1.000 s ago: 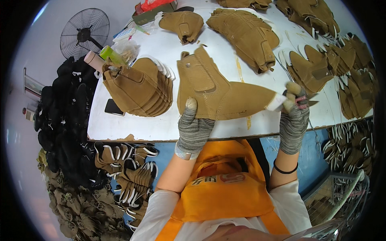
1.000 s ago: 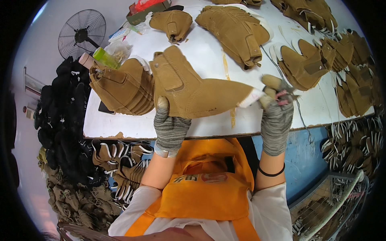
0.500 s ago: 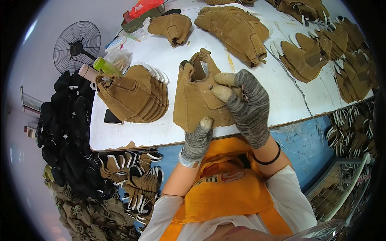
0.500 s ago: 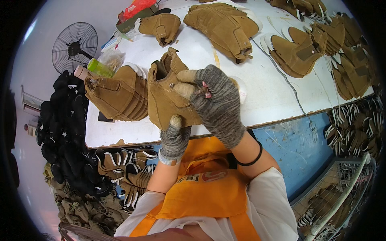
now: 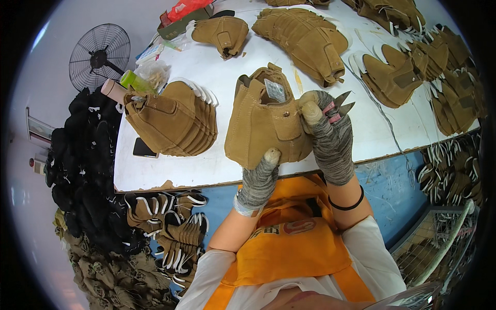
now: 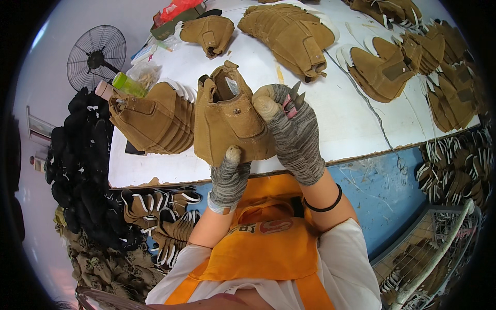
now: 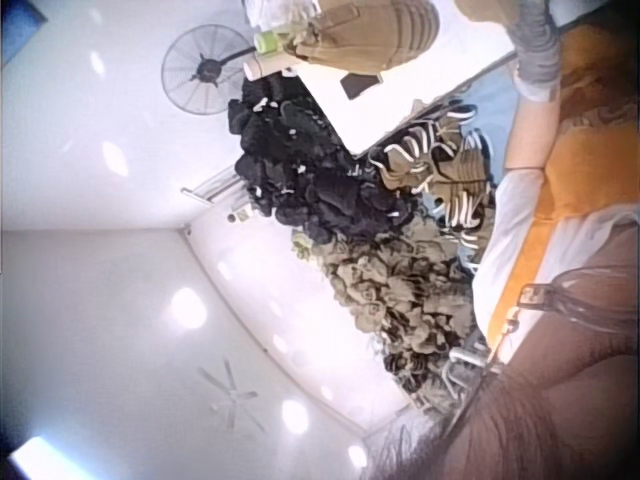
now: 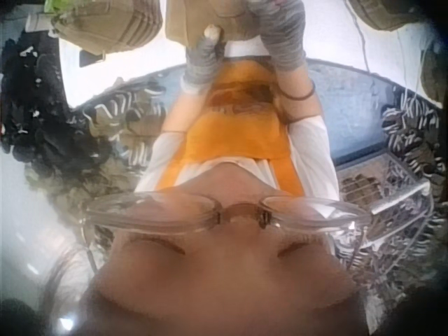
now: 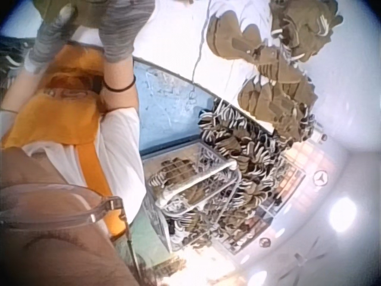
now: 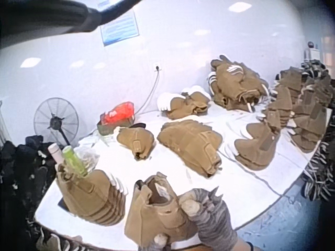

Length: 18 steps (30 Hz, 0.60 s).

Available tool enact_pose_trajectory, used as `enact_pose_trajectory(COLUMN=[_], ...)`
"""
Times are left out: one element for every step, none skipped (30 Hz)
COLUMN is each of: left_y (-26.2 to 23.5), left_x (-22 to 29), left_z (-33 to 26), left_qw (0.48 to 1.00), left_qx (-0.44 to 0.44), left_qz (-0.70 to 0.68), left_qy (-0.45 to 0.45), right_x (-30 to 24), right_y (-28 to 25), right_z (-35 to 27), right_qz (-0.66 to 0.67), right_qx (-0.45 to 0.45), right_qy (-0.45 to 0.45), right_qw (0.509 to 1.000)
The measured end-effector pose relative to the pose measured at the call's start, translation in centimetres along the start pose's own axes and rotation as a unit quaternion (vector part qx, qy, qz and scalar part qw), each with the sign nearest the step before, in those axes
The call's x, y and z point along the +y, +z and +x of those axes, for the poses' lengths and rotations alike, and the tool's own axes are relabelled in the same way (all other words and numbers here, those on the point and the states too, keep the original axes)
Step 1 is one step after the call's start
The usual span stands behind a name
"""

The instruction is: The person picks up and trims various brown boot components using small snips, including trimming the edges and pulling away loose threads from multiple pieces on a workspace.

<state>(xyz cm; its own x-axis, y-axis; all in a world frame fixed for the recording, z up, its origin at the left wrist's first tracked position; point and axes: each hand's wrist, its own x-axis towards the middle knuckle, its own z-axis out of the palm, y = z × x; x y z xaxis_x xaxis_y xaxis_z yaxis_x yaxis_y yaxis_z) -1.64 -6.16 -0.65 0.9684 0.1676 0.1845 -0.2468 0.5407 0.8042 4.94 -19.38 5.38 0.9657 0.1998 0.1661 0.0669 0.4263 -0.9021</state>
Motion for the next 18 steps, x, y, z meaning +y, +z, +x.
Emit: enact_pose_trajectory(left_y=[0.1,0.3,0.4,0.5,0.5,0.5,0.5,0.4,0.3,0.2,0.1,0.1,0.0,-0.1,-0.3,-0.6,-1.0,-1.3], left_x=[0.0,-0.1,-0.1,0.0,0.2,0.3,0.5,0.7,0.9,1.0,1.2,1.4,1.4,1.3,1.3,1.4,1.6,1.6], left_z=[0.0,0.1,0.2,0.2,0.1,0.0,0.0,-0.1,-0.1,-0.1,-0.2,-0.1,-0.2,-0.2,-0.2,-0.3,-0.2,-0.2], left_qw=[1.000,1.000,1.000,0.999,0.999,0.999,0.998,0.996,0.994,0.992,0.991,0.989,0.988,0.986,0.984,0.983,0.982,0.981], left_qx=[0.008,0.015,0.023,0.025,0.026,0.027,0.027,0.028,0.028,0.020,0.013,0.005,0.009,0.014,0.020,0.015,0.010,0.004], left_qz=[-0.006,-0.012,-0.017,-0.025,-0.033,-0.040,-0.061,-0.083,-0.104,-0.114,-0.124,-0.135,-0.147,-0.158,-0.169,-0.174,-0.179,-0.185], left_qy=[0.003,0.006,0.009,0.004,-0.001,-0.005,-0.014,-0.023,-0.033,-0.039,-0.045,-0.051,-0.050,-0.049,-0.047,-0.053,-0.059,-0.067], right_x=[0.1,0.2,0.3,0.3,0.3,0.2,0.1,-0.1,-0.1,-0.1,-0.1,-0.2,-0.3,-0.5,-0.7,-1.2,-2.0,-2.4], right_y=[-0.3,-0.5,-0.5,-0.6,-0.7,-0.8,-0.8,-0.8,-0.8,-0.9,-1.1,-1.4,-1.8,-2.3,-2.6,-2.5,-2.4,-2.4], right_z=[0.1,0.2,0.2,0.3,0.3,0.3,0.3,0.3,0.2,0.2,0.1,0.1,0.2,0.3,0.5,0.6,0.8,0.9], right_qz=[0.007,0.013,0.016,-0.003,-0.022,-0.041,-0.083,-0.124,-0.165,-0.178,-0.192,-0.205,-0.239,-0.272,-0.303,-0.363,-0.420,-0.475], right_qx=[-0.002,-0.004,0.010,0.004,-0.002,-0.008,-0.019,-0.029,-0.039,-0.044,-0.049,-0.054,-0.072,-0.090,-0.109,-0.129,-0.148,-0.165], right_qy=[0.009,0.018,0.020,0.022,0.025,0.027,-0.035,-0.097,-0.159,-0.166,-0.172,-0.179,-0.170,-0.161,-0.152,-0.191,-0.229,-0.265], right_qw=[1.000,1.000,1.000,1.000,0.999,0.999,0.996,0.987,0.973,0.969,0.965,0.961,0.953,0.945,0.934,0.903,0.865,0.822])
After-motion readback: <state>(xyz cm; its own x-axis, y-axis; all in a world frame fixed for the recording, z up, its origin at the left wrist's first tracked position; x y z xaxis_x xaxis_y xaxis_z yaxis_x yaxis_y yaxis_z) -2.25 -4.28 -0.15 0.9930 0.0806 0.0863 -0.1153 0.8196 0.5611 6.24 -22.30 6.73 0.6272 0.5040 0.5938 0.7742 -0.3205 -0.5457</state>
